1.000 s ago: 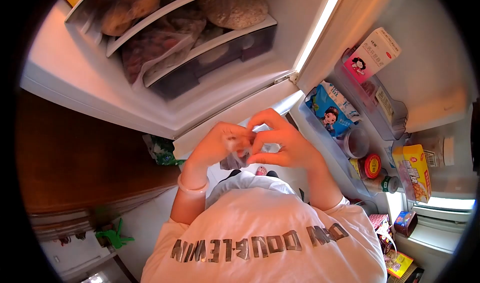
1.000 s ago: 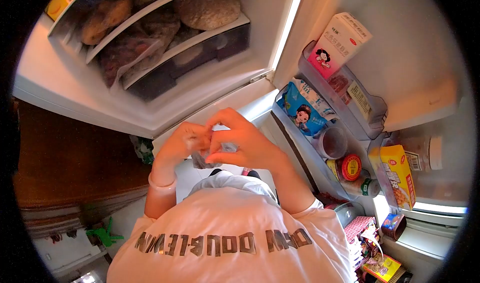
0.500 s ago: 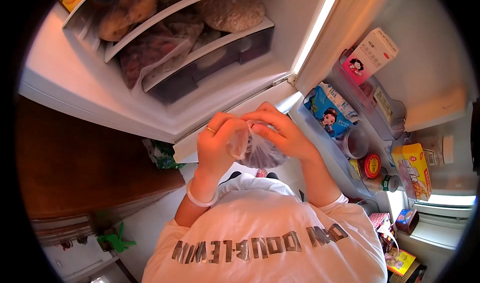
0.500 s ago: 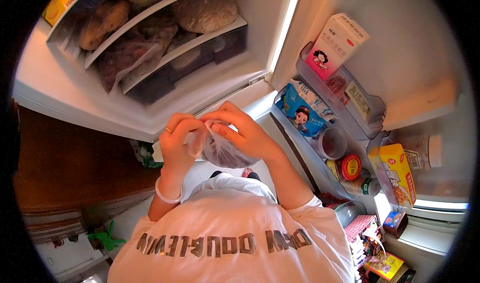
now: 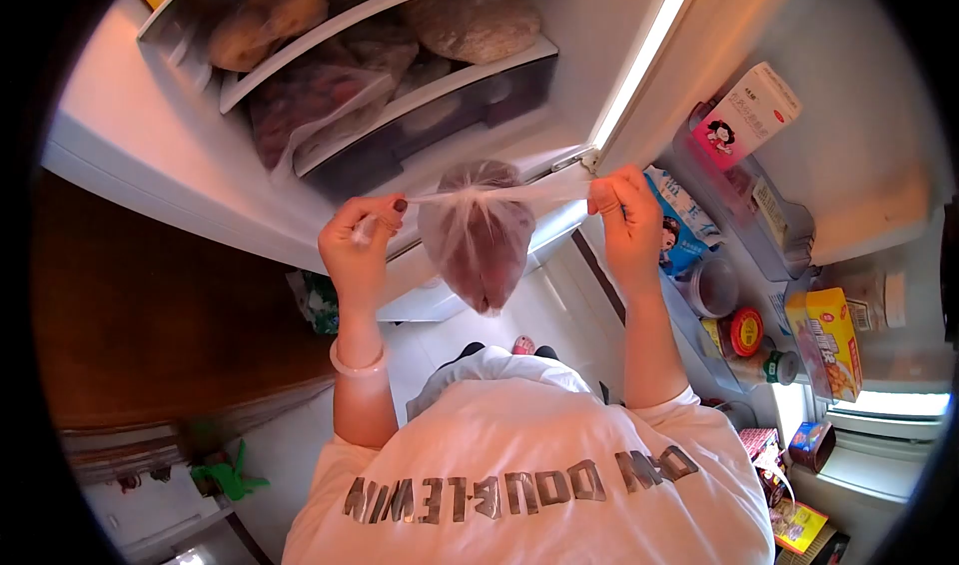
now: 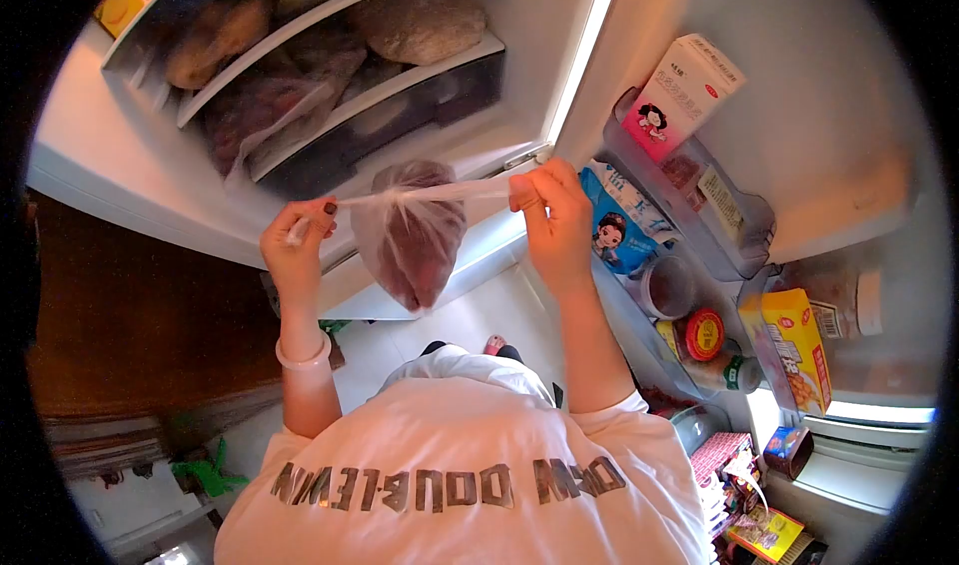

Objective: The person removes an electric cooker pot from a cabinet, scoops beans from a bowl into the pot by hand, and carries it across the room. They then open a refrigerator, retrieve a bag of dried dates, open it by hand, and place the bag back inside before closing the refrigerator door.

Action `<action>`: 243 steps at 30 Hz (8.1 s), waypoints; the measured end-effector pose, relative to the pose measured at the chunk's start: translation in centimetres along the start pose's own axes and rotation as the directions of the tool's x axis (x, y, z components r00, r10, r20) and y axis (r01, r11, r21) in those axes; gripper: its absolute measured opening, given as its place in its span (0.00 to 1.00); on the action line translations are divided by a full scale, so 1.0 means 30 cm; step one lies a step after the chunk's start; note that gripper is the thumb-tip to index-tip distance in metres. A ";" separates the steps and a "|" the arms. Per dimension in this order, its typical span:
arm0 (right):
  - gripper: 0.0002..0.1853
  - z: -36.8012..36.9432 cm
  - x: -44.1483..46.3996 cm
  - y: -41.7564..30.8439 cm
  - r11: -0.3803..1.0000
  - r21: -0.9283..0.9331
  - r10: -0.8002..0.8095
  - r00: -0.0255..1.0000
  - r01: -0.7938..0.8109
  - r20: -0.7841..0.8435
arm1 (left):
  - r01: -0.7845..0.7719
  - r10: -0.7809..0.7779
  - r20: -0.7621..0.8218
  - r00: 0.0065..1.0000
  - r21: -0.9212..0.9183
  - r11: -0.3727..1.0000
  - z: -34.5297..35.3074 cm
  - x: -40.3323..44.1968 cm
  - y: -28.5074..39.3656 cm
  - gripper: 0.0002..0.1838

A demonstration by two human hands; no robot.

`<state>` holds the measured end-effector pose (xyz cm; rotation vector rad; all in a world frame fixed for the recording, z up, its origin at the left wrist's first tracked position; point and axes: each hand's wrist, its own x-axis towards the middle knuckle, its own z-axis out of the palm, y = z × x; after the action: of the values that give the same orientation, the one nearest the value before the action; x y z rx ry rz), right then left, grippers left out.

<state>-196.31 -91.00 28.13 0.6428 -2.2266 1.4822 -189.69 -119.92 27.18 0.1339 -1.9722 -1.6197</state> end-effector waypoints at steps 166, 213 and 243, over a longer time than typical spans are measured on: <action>0.53 -0.332 -0.994 -0.114 0.277 -0.713 0.289 0.764 -0.644 -0.577 | -0.813 0.348 0.883 0.315 0.062 0.579 0.816 -0.865 0.143 0.46; 0.45 0.656 -0.823 -0.892 0.870 -0.450 -0.195 0.698 -0.202 -0.689 | -0.563 0.610 0.501 0.614 -0.263 0.783 -0.447 -0.412 0.231 0.33; 0.41 0.946 -0.538 -0.796 0.956 -0.293 -0.061 0.981 0.004 -0.184 | -0.668 0.633 0.364 0.683 -0.041 0.743 -0.656 -0.270 0.211 0.24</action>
<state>-171.36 -122.82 26.78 0.4214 -2.2107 1.1154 -171.62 -131.92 31.97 -0.8098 -2.0139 -1.1095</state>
